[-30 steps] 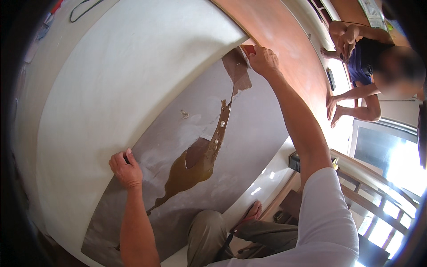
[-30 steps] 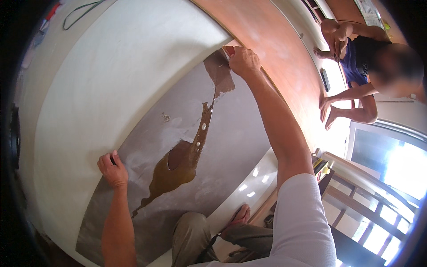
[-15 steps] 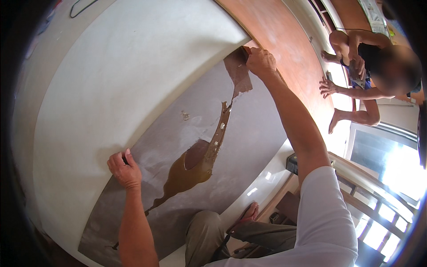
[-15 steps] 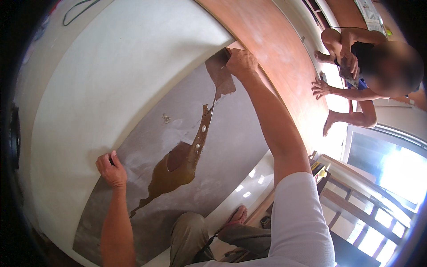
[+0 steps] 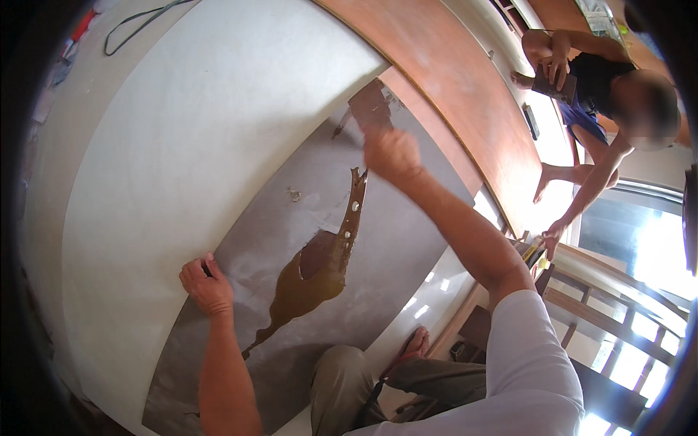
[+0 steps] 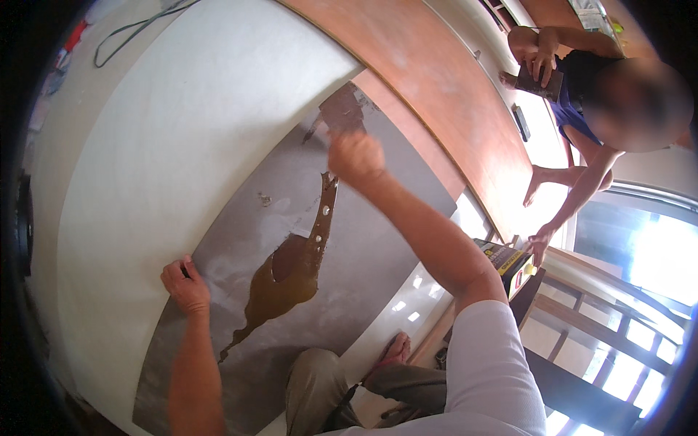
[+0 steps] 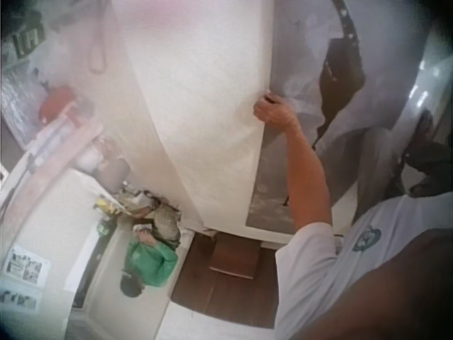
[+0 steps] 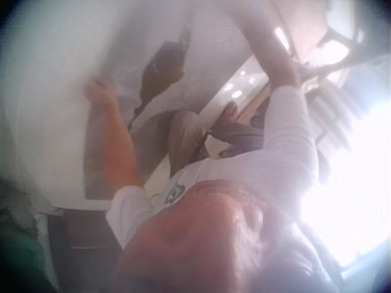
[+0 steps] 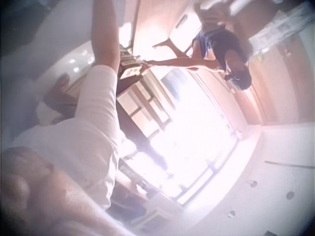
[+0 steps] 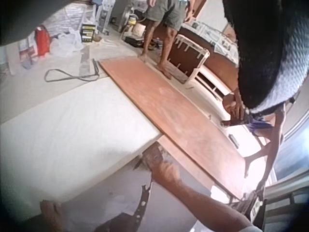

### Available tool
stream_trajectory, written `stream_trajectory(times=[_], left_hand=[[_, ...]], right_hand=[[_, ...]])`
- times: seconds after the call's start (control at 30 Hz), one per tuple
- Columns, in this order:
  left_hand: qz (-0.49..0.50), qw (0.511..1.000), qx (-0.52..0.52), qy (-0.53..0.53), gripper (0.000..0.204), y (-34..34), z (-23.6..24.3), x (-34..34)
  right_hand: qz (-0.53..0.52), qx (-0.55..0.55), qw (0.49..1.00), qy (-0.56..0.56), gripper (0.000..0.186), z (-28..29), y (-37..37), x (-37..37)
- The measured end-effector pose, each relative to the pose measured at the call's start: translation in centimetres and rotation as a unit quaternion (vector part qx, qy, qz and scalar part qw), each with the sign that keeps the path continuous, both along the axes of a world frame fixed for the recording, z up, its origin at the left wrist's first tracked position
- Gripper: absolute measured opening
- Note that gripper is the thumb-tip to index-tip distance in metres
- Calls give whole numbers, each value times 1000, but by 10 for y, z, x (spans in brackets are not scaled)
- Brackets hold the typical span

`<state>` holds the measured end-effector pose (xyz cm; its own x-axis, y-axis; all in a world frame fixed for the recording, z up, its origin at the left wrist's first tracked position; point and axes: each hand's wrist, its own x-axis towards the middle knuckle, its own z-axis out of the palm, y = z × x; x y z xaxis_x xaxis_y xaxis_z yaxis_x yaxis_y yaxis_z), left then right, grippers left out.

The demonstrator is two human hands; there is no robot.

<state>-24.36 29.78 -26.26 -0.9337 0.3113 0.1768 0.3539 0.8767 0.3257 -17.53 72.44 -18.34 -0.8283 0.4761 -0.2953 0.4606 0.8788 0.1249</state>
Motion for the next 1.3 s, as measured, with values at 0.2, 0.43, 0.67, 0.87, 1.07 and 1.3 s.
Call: stream_trajectory(times=[0.2, 0.43, 0.67, 0.87, 1.07, 1.3], left_hand=[[-5, 1000, 6, -3, 27, 2, -2, 0], [5, 1000, 13, -4, 24, 4, 1, 4], [19, 999, 14, -22, 31, -3, -1, 4], [7, 1000, 1, 3, 34, -1, -3, 4], [11, 1000, 16, 11, 34, -12, -10, 4], [7, 1000, 16, 18, 34, -1, -13, 7]], right_hand=[[-91, 74, 991, 57, 26, -5, 86, -30], [148, -51, 985, 74, 41, -33, -87, 9], [-63, -58, 987, 136, 33, 4, -71, 75], [72, 7, 985, 159, 51, -25, -159, 125], [-48, -131, 990, 33, 43, 17, -189, 141], [18, -136, 987, 88, 45, -1, -175, 194]])
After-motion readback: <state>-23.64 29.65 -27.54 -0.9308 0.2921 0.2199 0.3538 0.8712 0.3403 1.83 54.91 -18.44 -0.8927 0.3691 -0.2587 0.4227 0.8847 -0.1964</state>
